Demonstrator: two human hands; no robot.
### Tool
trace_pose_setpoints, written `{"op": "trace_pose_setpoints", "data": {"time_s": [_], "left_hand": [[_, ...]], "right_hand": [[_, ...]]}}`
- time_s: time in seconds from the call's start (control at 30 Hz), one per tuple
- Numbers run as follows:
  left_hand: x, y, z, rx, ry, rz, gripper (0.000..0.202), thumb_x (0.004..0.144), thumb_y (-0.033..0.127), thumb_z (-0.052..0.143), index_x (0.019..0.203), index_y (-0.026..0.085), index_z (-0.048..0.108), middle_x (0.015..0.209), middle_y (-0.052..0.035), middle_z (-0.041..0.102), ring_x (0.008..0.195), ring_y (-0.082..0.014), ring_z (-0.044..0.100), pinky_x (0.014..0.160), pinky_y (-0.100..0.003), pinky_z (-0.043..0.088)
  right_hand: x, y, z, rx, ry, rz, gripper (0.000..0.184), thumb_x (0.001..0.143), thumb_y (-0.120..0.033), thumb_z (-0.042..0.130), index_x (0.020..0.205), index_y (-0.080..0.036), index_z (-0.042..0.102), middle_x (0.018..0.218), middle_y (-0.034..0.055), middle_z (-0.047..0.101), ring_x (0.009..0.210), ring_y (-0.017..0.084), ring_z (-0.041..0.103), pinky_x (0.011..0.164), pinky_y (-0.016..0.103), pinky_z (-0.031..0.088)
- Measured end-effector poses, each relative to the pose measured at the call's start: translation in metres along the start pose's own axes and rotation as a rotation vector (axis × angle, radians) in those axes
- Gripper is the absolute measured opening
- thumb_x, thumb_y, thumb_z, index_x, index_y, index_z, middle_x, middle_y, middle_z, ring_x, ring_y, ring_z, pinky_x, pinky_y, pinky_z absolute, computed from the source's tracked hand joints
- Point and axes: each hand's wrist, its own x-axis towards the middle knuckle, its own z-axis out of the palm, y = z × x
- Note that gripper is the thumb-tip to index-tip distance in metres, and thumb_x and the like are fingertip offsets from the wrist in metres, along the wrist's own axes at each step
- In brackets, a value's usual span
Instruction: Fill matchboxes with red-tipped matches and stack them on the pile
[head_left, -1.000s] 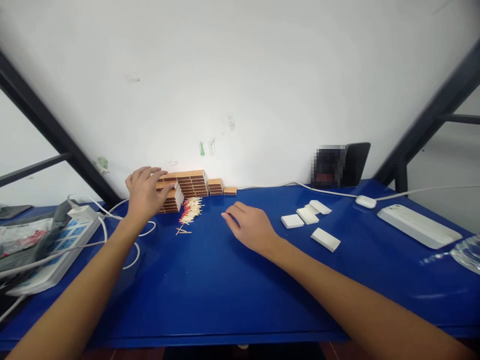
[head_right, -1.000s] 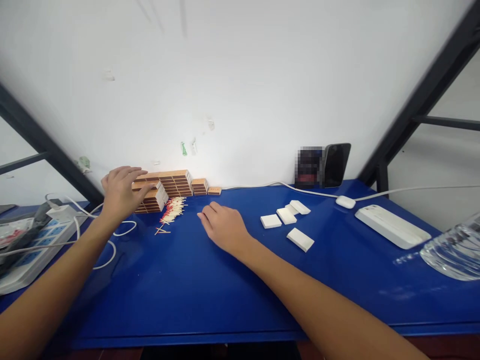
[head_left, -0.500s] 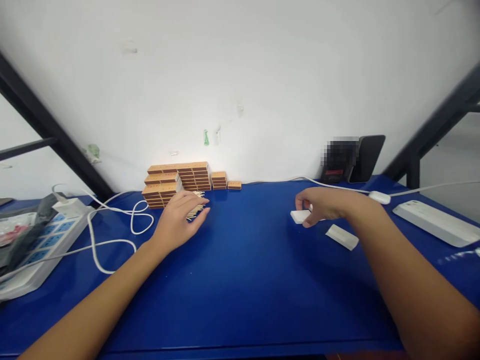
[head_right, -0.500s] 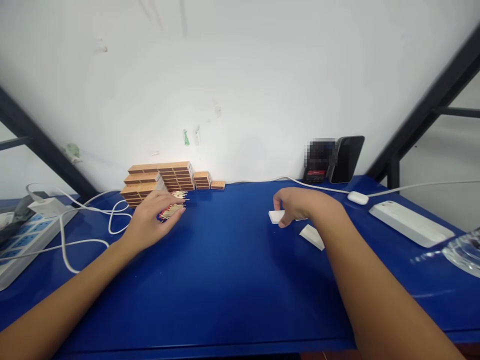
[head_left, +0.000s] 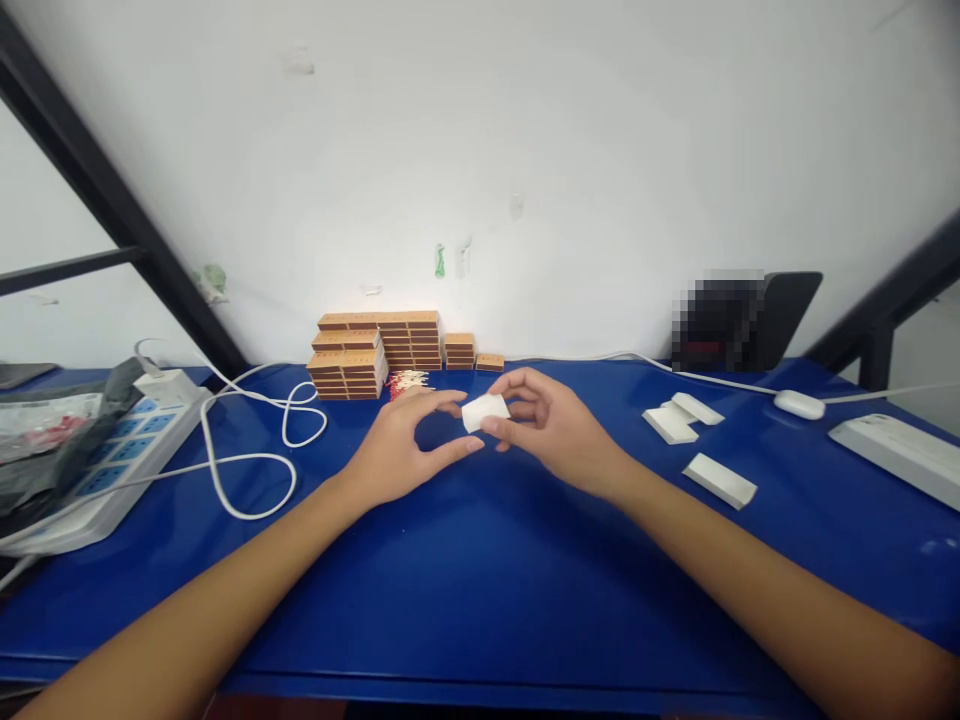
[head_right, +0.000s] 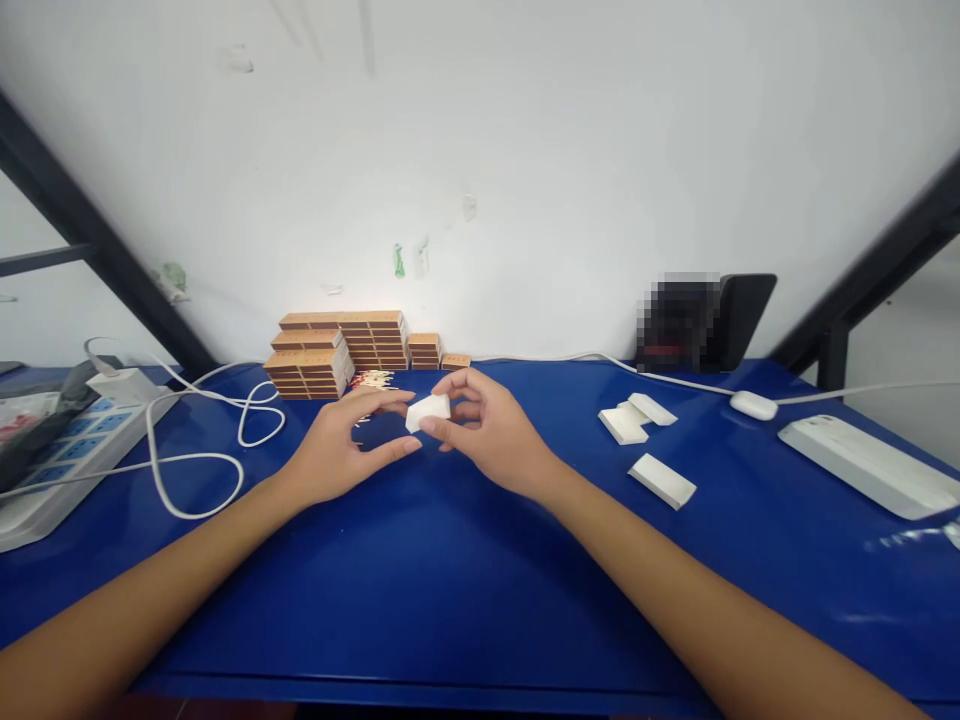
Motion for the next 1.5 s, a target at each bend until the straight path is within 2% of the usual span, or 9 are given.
{"op": "trace_pose_setpoints", "data": {"time_s": [0.17,0.23,0.3,0.37,0.43,0.67,0.93,1.13,1.5], "left_hand": [[0.007,-0.006,-0.008,-0.063,-0.051,-0.021,0.029,0.091,0.039,0.084,0.117,0.028,0.079,0.110,-0.0032,0.082,0.097,-0.0242,0.075,0.085,-0.040,0.060],[0.012,-0.019,-0.018,0.016,0.070,-0.002,0.032,0.087,0.039,0.087,0.116,0.027,0.079,0.113,-0.0043,0.081,0.102,-0.0259,0.074,0.090,-0.043,0.059],[0.016,-0.034,-0.031,0.174,0.192,0.006,0.034,0.088,0.037,0.086,0.119,0.027,0.078,0.116,-0.0062,0.081,0.108,-0.0281,0.073,0.097,-0.048,0.057],[0.019,-0.048,-0.044,0.332,0.316,-0.012,0.031,0.090,0.036,0.083,0.119,0.024,0.077,0.117,-0.0088,0.080,0.111,-0.0307,0.071,0.100,-0.051,0.055],[0.020,-0.058,-0.053,0.419,0.368,-0.046,0.029,0.092,0.033,0.081,0.119,0.023,0.077,0.122,-0.0095,0.079,0.115,-0.0315,0.069,0.103,-0.052,0.053],[0.018,-0.070,-0.053,0.501,0.298,0.002,0.031,0.093,0.029,0.076,0.124,0.021,0.075,0.122,-0.0120,0.078,0.116,-0.0344,0.067,0.102,-0.052,0.052],[0.017,-0.075,-0.049,0.496,0.246,0.022,0.032,0.092,0.030,0.078,0.123,0.022,0.075,0.117,-0.0117,0.078,0.111,-0.0340,0.067,0.100,-0.052,0.053],[0.017,-0.074,-0.048,0.508,0.192,0.043,0.032,0.091,0.029,0.080,0.121,0.019,0.076,0.110,-0.0131,0.078,0.107,-0.0339,0.067,0.094,-0.049,0.054],[0.008,-0.038,-0.013,0.344,-0.058,0.186,0.033,0.092,0.031,0.083,0.121,0.016,0.075,0.109,-0.0115,0.077,0.103,-0.0292,0.068,0.092,-0.046,0.057]], "right_hand": [[0.001,0.007,0.008,-0.110,0.022,-0.047,0.050,0.084,-0.049,0.085,0.120,-0.023,0.061,0.120,0.0091,0.073,0.089,0.019,0.071,0.069,0.032,0.061],[0.011,0.007,0.006,-0.259,0.082,-0.106,0.046,0.092,-0.046,0.078,0.128,-0.024,0.062,0.123,0.0087,0.072,0.083,0.016,0.069,0.070,0.032,0.058],[0.027,0.009,0.008,-0.484,0.114,-0.161,0.024,0.096,-0.037,0.072,0.115,-0.022,0.069,0.109,0.0060,0.073,0.077,0.015,0.065,0.073,0.033,0.054],[0.046,0.012,0.014,-0.738,0.034,-0.212,0.005,0.096,-0.024,0.071,0.099,-0.020,0.072,0.098,0.0034,0.072,0.076,0.014,0.061,0.079,0.032,0.050],[0.063,0.015,0.026,-0.910,-0.070,-0.250,0.007,0.095,-0.019,0.073,0.102,-0.018,0.074,0.102,0.0048,0.070,0.082,0.015,0.062,0.083,0.031,0.048],[0.089,0.015,0.071,-1.305,-0.227,-0.251,0.017,0.100,-0.022,0.068,0.114,-0.015,0.073,0.123,0.0151,0.066,0.106,0.026,0.068,0.086,0.035,0.051],[0.093,0.004,0.073,-1.349,-0.305,-0.130,0.016,0.104,-0.025,0.063,0.110,-0.014,0.073,0.125,0.0195,0.070,0.108,0.029,0.071,0.088,0.036,0.054],[0.082,-0.001,0.055,-1.369,-0.351,-0.125,0.018,0.105,-0.021,0.057,0.106,-0.012,0.072,0.120,0.0208,0.070,0.102,0.029,0.071,0.087,0.037,0.053],[-0.001,-0.006,-0.037,-1.078,-0.271,0.028,0.017,0.106,-0.027,0.052,0.099,-0.019,0.066,0.106,0.0094,0.066,0.089,0.021,0.064,0.081,0.034,0.050]]}}
